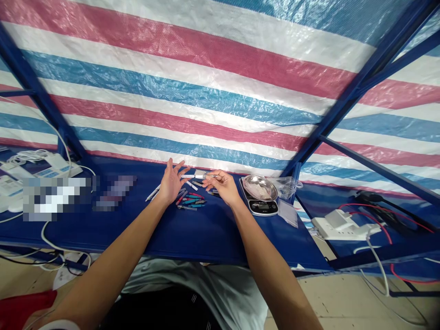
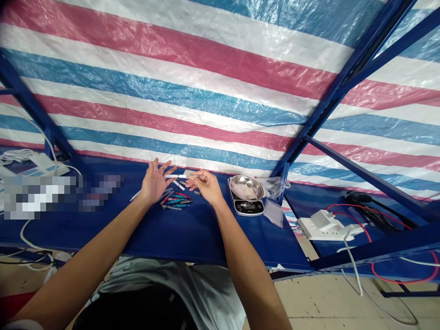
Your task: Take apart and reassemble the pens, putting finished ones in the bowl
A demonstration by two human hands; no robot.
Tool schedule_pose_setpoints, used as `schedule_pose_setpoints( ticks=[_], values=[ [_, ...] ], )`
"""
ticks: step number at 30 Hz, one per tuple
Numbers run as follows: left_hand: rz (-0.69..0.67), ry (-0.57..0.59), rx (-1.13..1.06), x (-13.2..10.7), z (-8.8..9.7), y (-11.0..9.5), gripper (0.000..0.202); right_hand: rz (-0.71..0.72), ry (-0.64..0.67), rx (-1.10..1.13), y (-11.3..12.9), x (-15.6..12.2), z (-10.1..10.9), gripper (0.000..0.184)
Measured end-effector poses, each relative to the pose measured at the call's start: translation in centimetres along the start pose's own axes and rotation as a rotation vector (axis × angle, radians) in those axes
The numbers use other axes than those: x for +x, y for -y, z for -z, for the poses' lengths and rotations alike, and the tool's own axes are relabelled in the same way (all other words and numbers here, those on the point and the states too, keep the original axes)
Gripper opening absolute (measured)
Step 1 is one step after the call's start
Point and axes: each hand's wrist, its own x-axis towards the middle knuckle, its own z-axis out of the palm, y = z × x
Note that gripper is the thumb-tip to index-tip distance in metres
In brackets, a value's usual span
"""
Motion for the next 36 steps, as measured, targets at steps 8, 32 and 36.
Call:
schedule_pose_setpoints(
  ticks=[8,32,36],
  values=[
    [-0.020,0.120,0.276,-0.2,1.2,-1.0,0.072,-0.034,-0.003,0.032,0.0,-0.1,0.0,0.047],
    [-0.264,-0.169,1.472,-3.0,11.9,-1.7,0.042,0.000,-0.137,-0.896,-3.0,0.7,2.7,0.008],
    [-0.328,0.207,1.363,-0.4,7.8,-1.5,0.036,0.034,-0.089,-1.149,-3.5,1.0,3.2,0.015]
  ],
)
